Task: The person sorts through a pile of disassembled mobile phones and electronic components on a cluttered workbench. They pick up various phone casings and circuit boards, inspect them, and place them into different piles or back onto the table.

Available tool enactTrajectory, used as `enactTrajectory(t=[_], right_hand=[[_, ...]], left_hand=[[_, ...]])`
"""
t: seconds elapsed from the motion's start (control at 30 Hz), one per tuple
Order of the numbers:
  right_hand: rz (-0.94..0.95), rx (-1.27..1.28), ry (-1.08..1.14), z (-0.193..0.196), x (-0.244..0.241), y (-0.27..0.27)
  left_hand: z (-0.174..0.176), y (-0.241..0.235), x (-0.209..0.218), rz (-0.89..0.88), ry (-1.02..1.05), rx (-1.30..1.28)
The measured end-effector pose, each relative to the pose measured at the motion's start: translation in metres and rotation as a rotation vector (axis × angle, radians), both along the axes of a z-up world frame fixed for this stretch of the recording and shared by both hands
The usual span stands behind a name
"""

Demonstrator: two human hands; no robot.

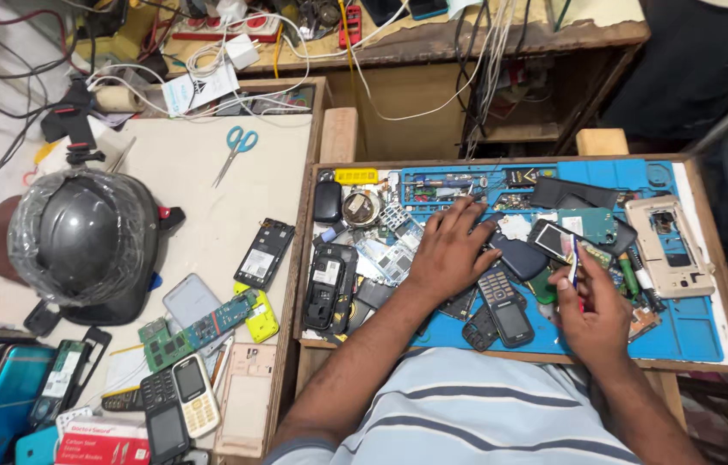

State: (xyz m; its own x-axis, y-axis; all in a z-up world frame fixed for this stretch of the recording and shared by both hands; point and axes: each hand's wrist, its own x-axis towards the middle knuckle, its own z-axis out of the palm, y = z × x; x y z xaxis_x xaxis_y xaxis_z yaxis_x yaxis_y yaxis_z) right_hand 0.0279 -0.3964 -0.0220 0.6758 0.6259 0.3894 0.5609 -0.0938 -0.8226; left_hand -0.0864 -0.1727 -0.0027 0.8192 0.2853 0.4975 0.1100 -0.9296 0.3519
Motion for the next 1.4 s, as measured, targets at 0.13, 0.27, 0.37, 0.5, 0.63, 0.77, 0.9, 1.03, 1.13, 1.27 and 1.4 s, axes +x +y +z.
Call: enactTrajectory(t=[0.13, 0.27, 0.37, 0.5, 0.63, 0.77, 0.9, 1.03, 1.13, 1.27, 1.4], right_hand=[[0.012, 0.026, 0.02, 0.0, -0.001, 0.0], [0.102, 0.185, -0.002, 0.0, 0.001, 0.002], [0.025, 0.107, 0.111, 0.001, -0.001, 0.003], [0.043, 0.097, 0.05, 0.004, -0.001, 0.003], [0.022, 0.042, 0.074, 0.007, -0.002, 0.002], [-0.018, -0.003, 0.059, 0.01, -0.003, 0.005], [-0.008, -0.013, 0.062, 0.015, -0.003, 0.006], [0.005, -0.004, 0.047, 0.016, -0.004, 0.008], [-0.004, -0.017, 0.041, 0.016, -0.004, 0.007], [0.006, -0.031, 0.027, 0.017, -0.003, 0.008], [0.012, -0.047, 0.078, 0.018, -0.002, 0.009]], left_hand=[[0.001, 0.0, 0.0, -0.002, 0.0, 0.001], [0.0, 0.0, 0.002, 0.0, 0.01, 0.002], [0.0, 0.0, 0.0, -0.003, 0.015, -0.005], [-0.001, 0.0, 0.001, 0.001, 0.005, 0.003], [-0.001, 0.0, 0.001, 0.001, 0.011, 0.017], [0.0, 0.001, 0.001, -0.006, 0.011, 0.0], [0.0, 0.001, 0.001, -0.006, 0.005, 0.008], [0.001, 0.002, 0.002, -0.012, 0.01, 0.007], [0.001, 0.002, 0.001, -0.015, 0.013, -0.002], [0.003, 0.002, 0.0, -0.014, 0.015, -0.006], [0.004, 0.001, -0.001, -0.015, -0.011, -0.006]])
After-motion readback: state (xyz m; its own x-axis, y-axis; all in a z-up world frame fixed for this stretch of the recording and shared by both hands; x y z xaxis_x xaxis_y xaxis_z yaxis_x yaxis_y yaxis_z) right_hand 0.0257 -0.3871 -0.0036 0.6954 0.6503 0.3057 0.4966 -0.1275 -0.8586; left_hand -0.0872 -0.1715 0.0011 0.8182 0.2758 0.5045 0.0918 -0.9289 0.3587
